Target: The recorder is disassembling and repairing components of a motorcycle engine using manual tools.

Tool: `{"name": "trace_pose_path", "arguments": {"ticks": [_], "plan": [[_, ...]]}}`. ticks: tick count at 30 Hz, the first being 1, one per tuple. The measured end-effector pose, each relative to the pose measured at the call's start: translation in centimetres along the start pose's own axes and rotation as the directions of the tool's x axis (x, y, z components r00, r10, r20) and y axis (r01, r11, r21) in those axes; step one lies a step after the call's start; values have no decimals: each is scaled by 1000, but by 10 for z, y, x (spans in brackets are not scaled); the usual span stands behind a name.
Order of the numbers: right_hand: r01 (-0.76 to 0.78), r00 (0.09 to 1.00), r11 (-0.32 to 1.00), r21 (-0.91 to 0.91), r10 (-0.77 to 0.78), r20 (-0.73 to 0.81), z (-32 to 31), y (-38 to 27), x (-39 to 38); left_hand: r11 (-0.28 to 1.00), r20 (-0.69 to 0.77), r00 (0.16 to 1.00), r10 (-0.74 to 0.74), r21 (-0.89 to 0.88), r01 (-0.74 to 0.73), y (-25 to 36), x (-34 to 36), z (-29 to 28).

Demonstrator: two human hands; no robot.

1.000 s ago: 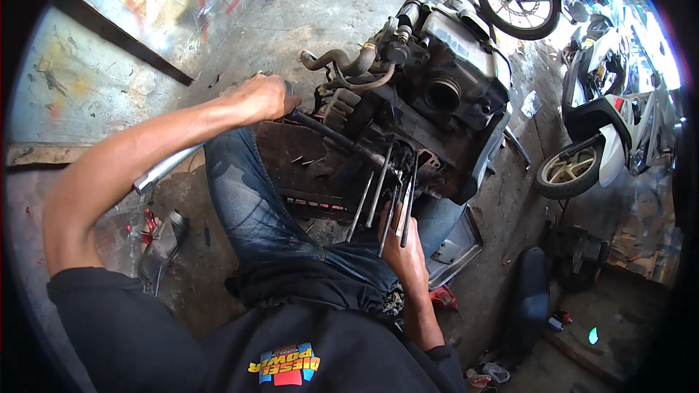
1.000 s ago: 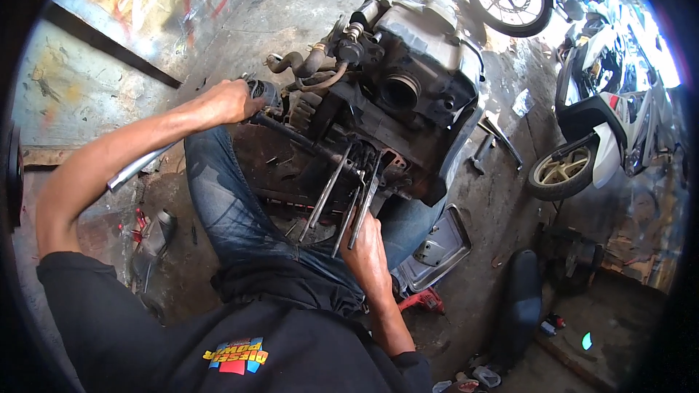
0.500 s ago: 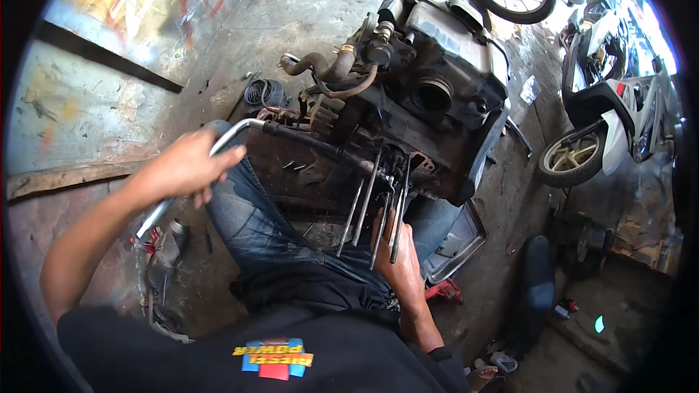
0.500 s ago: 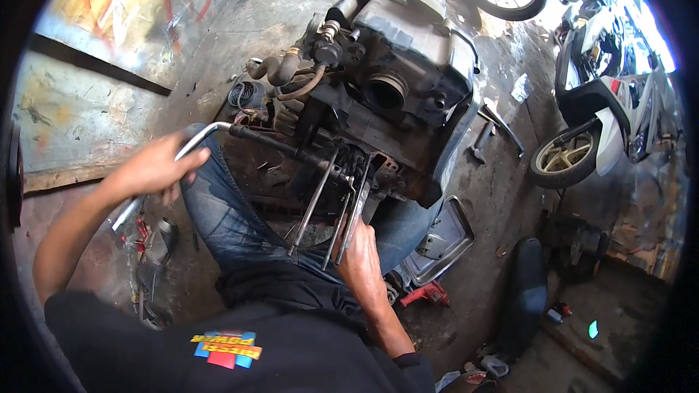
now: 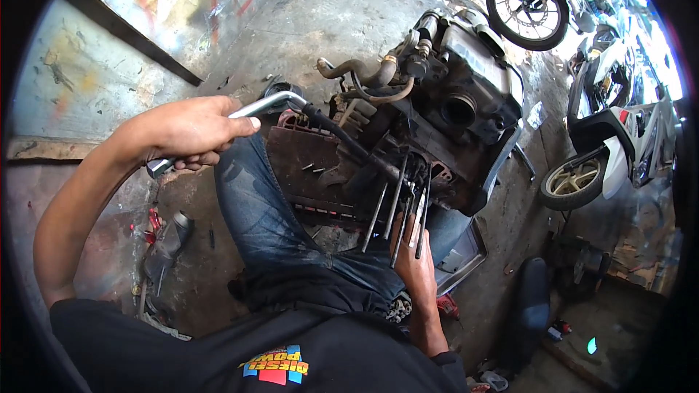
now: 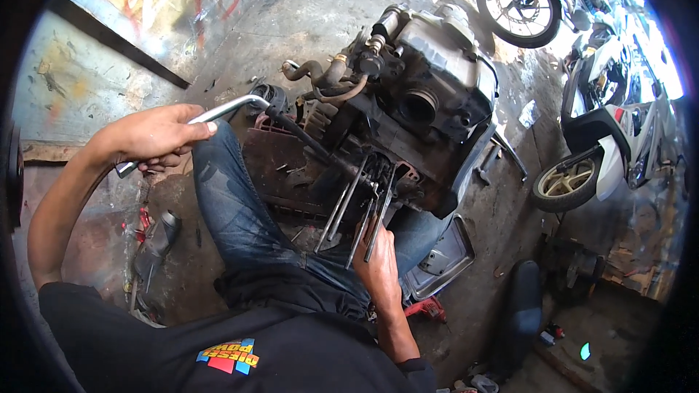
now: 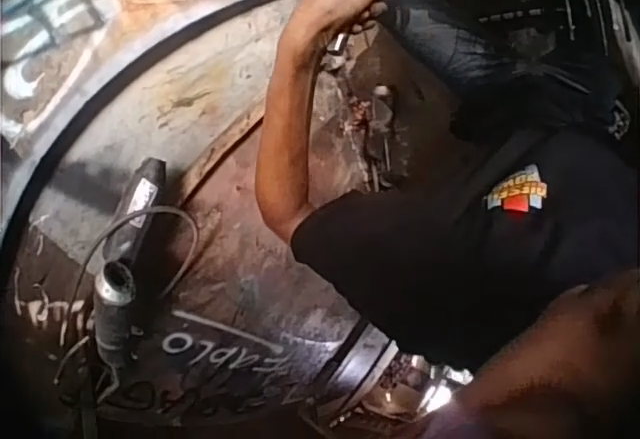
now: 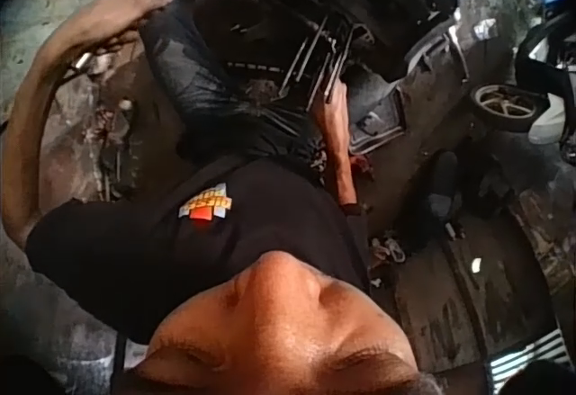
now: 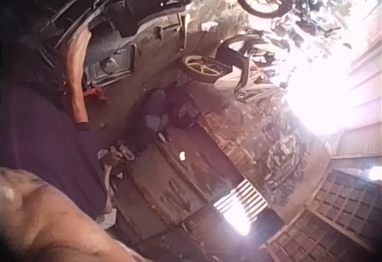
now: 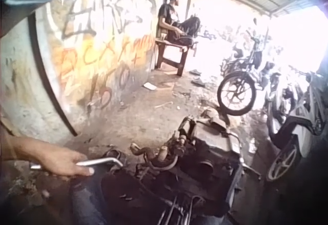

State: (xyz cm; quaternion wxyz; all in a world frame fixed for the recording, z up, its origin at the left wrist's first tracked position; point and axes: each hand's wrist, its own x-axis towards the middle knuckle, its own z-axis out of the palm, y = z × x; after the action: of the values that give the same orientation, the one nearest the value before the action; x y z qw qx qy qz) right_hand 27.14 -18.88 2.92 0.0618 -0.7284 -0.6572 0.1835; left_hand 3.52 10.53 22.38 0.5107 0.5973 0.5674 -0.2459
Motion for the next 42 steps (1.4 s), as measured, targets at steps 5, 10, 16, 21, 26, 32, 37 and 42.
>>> {"name": "trace_pose_path", "arguments": {"ticks": [5,10,16,21,26,32,37,42], "plan": [[-44,999,999,22,44,26,2,1,-2,925,-187,944,271,322,-202,-26,9,18],[116,923,978,174,-41,-383,-9,-7,8,925,-271,894,356,241,-295,-47,6,34],[109,932,987,122,-58,-358,-11,-12,10,935,-295,896,331,234,-268,-68,16,46],[62,947,990,126,-18,-321,-17,-14,10,857,-453,748,484,71,-511,-110,59,84],[106,937,994,-14,-105,-332,-13,-16,8,759,-621,574,534,52,-649,-157,128,129],[71,957,996,-62,-85,-277,-20,-18,8,716,-680,467,565,123,-687,-150,142,134],[43,974,985,170,-3,-225,-22,-15,11,637,-483,713,508,-347,-689,-121,152,90],[81,949,997,-21,-83,-305,-18,-17,13,560,-224,808,545,-620,-550,-65,162,60]]}}
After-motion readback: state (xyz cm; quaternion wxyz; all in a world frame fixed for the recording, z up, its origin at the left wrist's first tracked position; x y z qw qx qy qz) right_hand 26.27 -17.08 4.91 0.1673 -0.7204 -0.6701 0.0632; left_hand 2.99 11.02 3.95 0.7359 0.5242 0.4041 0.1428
